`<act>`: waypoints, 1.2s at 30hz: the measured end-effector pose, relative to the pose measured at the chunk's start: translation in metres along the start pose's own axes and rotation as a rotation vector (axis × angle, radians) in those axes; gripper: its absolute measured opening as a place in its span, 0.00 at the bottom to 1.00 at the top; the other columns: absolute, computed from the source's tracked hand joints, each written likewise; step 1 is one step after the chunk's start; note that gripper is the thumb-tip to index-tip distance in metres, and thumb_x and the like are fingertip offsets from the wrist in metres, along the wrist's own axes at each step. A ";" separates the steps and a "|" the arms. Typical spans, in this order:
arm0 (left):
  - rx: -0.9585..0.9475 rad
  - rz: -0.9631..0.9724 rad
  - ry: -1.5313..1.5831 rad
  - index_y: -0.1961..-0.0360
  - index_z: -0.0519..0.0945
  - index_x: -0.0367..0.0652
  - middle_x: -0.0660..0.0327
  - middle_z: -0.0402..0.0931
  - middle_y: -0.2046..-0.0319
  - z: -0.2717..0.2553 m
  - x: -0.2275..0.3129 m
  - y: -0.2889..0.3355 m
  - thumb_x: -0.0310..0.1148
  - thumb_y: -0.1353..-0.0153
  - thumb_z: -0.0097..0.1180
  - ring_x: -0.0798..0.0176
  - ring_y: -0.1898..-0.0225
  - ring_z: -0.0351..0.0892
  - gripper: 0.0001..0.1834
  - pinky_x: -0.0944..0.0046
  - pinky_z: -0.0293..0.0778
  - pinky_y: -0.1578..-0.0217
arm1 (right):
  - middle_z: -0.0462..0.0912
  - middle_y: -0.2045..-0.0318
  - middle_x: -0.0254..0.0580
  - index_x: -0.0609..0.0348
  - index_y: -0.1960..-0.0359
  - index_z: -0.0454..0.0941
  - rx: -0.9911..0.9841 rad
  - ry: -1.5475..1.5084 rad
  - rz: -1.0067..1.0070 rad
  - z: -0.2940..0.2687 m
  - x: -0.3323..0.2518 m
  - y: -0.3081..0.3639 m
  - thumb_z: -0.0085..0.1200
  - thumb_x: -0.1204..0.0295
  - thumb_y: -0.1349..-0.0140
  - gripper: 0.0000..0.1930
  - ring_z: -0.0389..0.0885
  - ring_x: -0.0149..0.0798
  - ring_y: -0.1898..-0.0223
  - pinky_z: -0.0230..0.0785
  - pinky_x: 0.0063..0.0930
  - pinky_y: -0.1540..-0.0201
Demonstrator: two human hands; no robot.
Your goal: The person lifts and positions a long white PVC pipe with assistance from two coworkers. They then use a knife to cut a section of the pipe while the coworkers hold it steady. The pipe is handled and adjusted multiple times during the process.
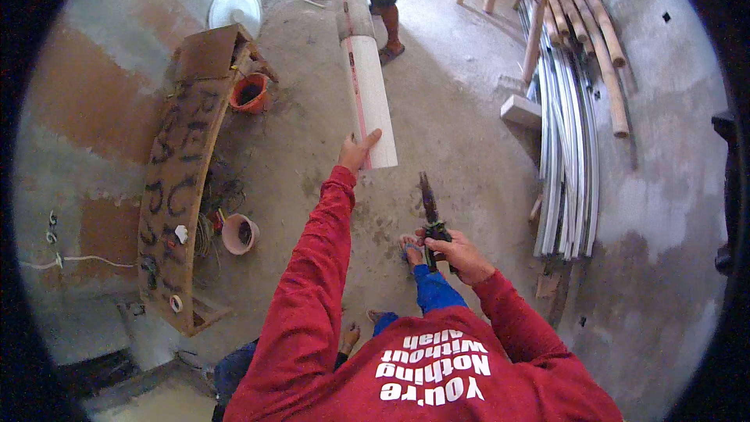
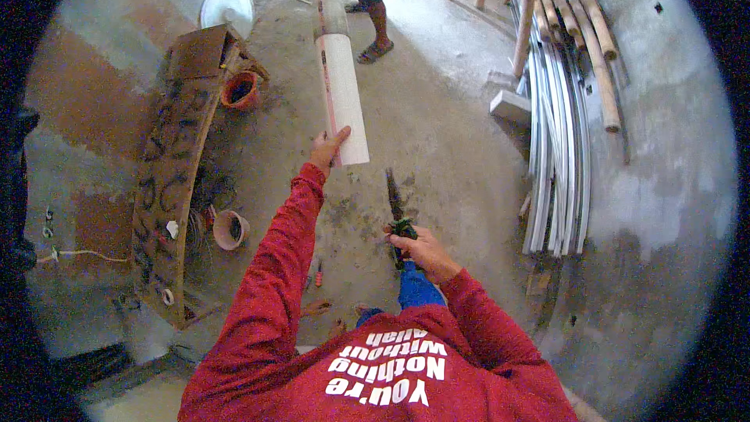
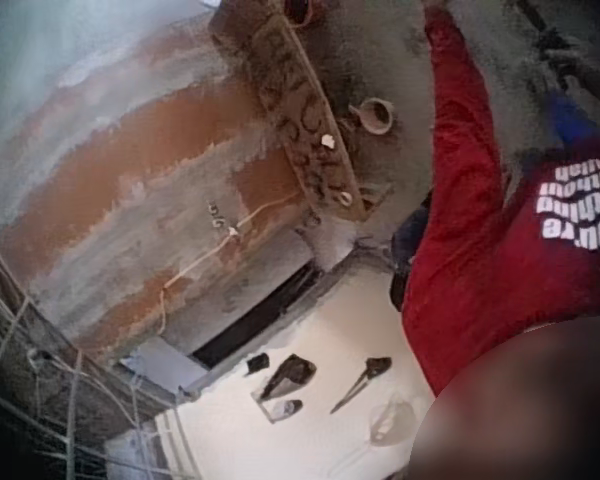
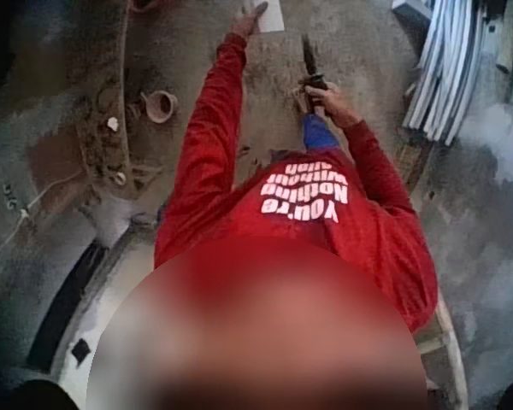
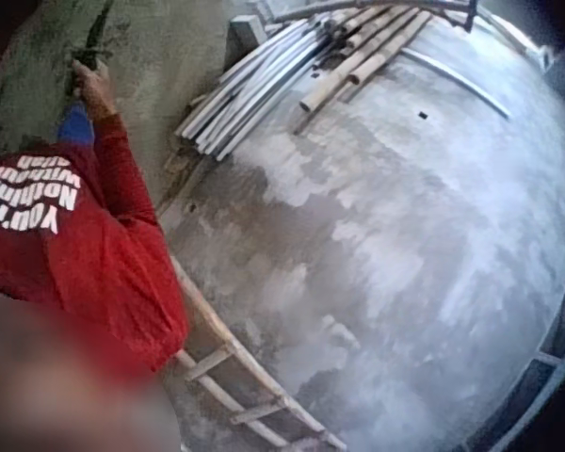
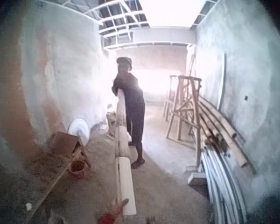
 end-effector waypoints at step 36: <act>-0.055 0.070 0.085 0.45 0.69 0.30 0.52 0.76 0.54 0.006 0.071 0.030 0.56 0.48 0.67 0.60 0.56 0.77 0.42 0.61 0.73 0.54 | 0.82 0.60 0.36 0.61 0.53 0.75 -0.021 0.088 -0.128 0.035 -0.021 -0.092 0.55 0.67 0.35 0.13 0.79 0.31 0.60 0.74 0.30 0.61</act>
Point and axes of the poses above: each hand's wrist, its own y-axis away from the middle knuckle, its own z-axis out of the palm, x = y × z, the point moved 5 cm from there along -y, towards the middle knuckle
